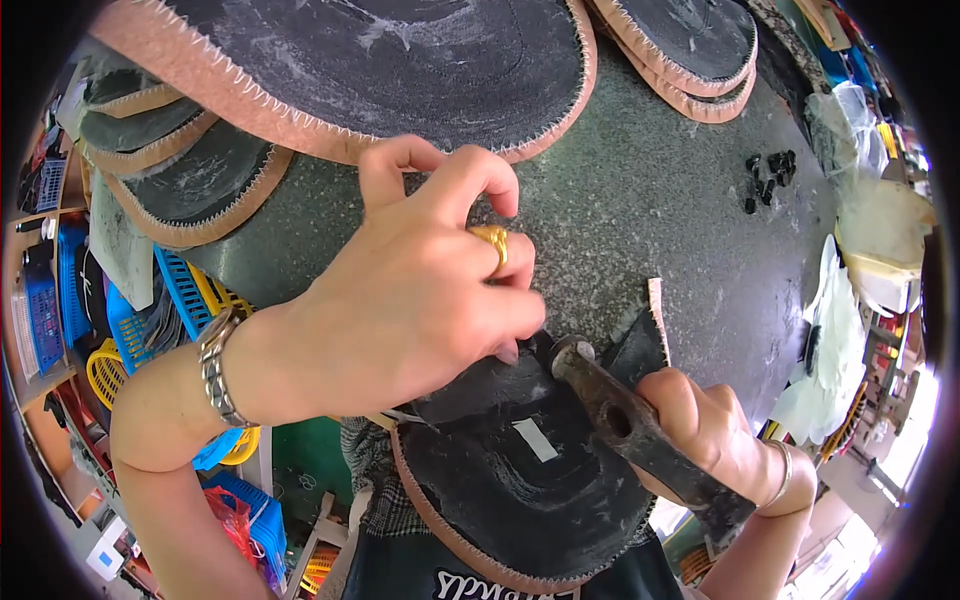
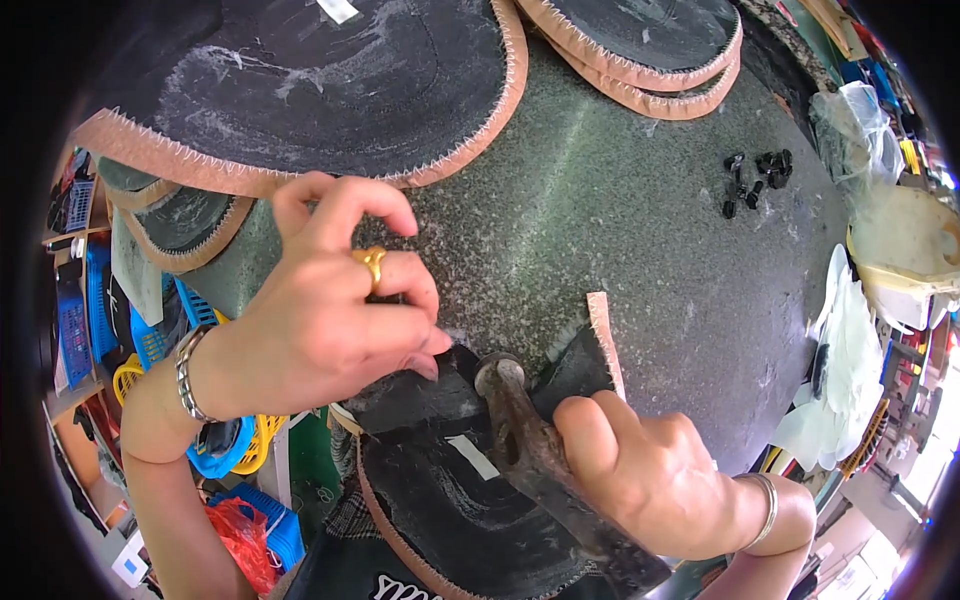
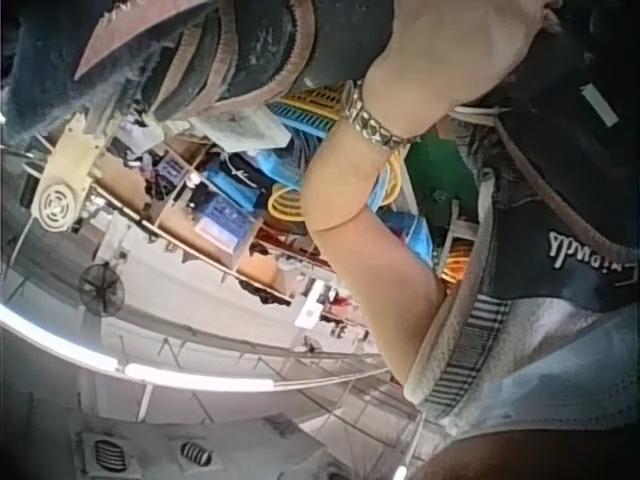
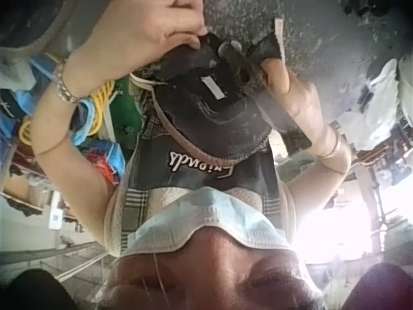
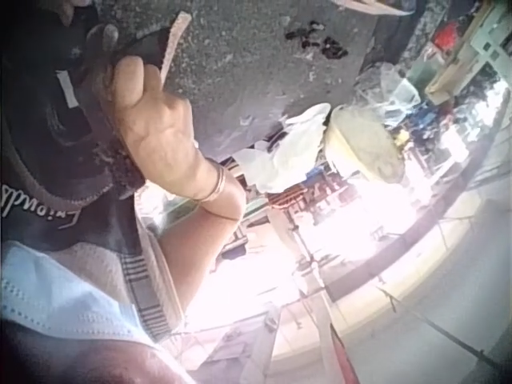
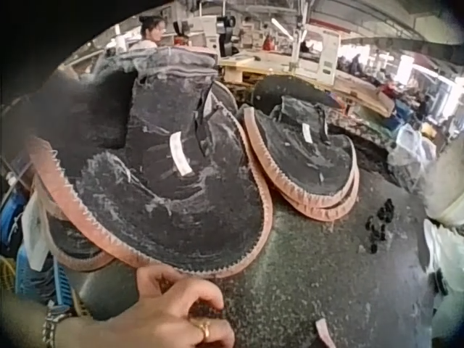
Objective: Hammering small metal components onto shoe uppers at a factory workbench.
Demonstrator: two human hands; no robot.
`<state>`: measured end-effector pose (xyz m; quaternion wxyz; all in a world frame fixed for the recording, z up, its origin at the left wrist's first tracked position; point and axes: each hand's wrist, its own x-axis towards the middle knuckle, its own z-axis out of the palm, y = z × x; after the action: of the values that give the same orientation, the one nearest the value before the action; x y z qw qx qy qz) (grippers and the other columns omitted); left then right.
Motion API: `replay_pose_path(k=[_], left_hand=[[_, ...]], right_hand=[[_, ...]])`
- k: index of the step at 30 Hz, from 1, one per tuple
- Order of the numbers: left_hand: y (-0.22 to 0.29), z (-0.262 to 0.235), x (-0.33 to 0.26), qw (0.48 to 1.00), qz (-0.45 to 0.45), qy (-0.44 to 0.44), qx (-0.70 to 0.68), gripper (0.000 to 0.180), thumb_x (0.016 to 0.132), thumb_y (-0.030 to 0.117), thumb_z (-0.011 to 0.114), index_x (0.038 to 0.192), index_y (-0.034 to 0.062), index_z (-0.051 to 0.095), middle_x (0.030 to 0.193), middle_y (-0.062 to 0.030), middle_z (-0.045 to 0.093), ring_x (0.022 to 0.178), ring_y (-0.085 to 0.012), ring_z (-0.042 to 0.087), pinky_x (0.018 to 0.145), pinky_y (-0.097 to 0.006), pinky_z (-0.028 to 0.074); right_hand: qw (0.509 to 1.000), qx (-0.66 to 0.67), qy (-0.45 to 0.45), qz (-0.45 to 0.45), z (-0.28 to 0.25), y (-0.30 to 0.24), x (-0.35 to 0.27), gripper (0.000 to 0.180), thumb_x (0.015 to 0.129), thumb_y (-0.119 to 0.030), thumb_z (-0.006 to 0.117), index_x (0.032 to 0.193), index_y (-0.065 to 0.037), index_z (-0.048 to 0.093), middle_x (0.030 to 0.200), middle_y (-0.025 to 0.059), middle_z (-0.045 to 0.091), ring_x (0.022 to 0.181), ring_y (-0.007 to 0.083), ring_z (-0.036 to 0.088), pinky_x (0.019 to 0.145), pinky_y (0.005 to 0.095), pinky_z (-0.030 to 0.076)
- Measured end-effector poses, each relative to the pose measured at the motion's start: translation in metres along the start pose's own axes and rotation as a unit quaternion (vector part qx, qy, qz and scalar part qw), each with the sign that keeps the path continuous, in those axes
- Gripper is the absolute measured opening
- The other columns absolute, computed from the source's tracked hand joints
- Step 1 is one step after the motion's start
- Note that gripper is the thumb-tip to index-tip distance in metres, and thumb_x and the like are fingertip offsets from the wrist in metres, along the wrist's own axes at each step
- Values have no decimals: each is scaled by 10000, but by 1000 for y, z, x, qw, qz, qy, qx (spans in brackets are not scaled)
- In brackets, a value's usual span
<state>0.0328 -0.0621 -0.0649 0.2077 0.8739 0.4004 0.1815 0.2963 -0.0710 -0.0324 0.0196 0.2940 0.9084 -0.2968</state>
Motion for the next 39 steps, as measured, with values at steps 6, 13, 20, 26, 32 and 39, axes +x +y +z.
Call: replay_pose_path(k=[6,13,20,26,32,39], left_hand=[[3,5,-14,993,32,43,102,213,564,270,752,736,178,664,850,94,573,921,-241,428,758,-471,267],[15,10,-26,992,-31,70,105,234,575,279,726,785,185,682,855,114,548,906,-213,404,742,-452,254],[9,20,-31,980,-155,112,-48,310,541,233,823,833,189,731,777,114,562,882,-220,420,791,-361,264],[10,24,-34,974,-171,129,-71,297,543,208,829,824,196,735,771,115,578,889,-208,424,803,-364,261],[10,25,-32,979,-141,132,-57,276,555,180,824,810,208,725,772,124,574,875,-218,408,791,-366,255],[13,23,-34,983,-132,124,-28,241,580,153,803,797,214,717,762,129,554,857,-229,364,784,-370,252]], right_hand=[[993,63,-79,60,-30,5,20,238,693,-104,718,848,-52,546,760,88,550,535,273,569,479,397,437],[999,-43,14,-20,-27,-8,49,199,748,-120,626,799,-23,460,600,67,454,393,212,509,337,341,411],[1000,6,-29,8,-19,-4,41,195,754,-84,619,849,-12,465,635,80,490,446,241,566,368,343,441],[992,49,-105,55,-21,-1,35,295,656,0,631,939,37,556,857,143,501,541,279,523,462,343,427],[993,55,-103,34,-23,4,30,257,691,-14,617,941,21,565,861,136,508,546,263,519,472,337,422],[995,-91,-34,2,-29,-13,52,175,713,-92,623,787,-52,470,573,66,459,400,207,509,357,342,412]])
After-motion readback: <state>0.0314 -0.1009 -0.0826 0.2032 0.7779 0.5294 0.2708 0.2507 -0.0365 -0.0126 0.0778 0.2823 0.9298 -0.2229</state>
